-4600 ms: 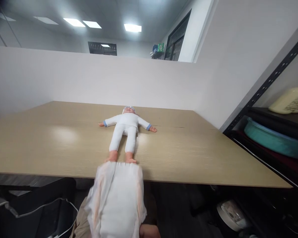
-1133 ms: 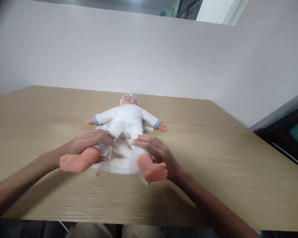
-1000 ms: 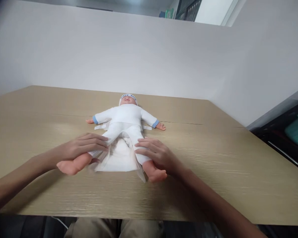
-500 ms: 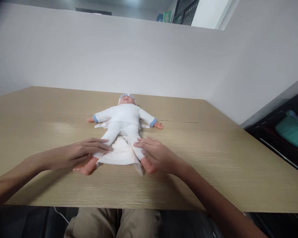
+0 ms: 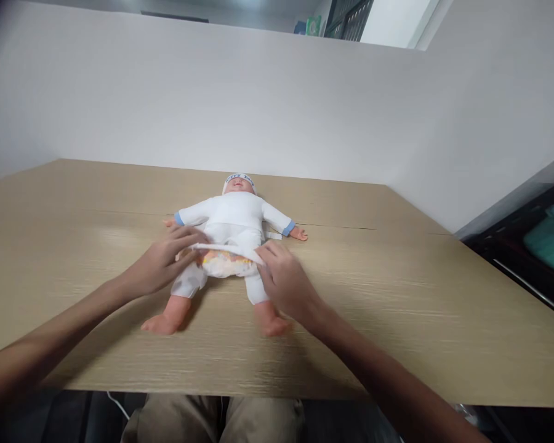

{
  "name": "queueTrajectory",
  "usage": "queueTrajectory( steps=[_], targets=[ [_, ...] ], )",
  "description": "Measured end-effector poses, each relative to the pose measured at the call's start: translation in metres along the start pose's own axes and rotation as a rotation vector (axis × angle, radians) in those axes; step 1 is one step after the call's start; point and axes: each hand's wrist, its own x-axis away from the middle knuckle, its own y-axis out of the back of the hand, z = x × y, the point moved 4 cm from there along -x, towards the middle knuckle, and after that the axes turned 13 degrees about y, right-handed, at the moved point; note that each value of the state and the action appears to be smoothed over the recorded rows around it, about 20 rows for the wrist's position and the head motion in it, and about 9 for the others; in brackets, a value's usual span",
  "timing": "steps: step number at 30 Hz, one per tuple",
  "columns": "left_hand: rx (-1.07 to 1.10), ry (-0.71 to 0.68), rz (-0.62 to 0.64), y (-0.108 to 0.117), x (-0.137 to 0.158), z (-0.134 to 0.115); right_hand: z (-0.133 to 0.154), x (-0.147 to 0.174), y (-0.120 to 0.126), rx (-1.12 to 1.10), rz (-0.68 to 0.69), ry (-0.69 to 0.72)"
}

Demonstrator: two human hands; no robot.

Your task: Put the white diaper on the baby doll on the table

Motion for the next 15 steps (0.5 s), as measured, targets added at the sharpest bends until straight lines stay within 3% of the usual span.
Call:
queueTrajectory(
  steps=[4, 11, 15],
  targets=[
    [0.144, 0.109, -0.073, 0.008, -0.047, 0.011, -0.035, -0.036, 0.003, -0.134, -0.16, -0.01],
    [0.553, 0.368, 0.079, -0.011, -0.125, 0.054, -0.123, -0.088, -0.028, -0.429, -0.058, -0.414],
    [0.679, 0.432, 0.08, -0.03, -0.14, 0.074, -0.151, -0.098, -0.046, -0.563, -0.03, -0.43]
  ],
)
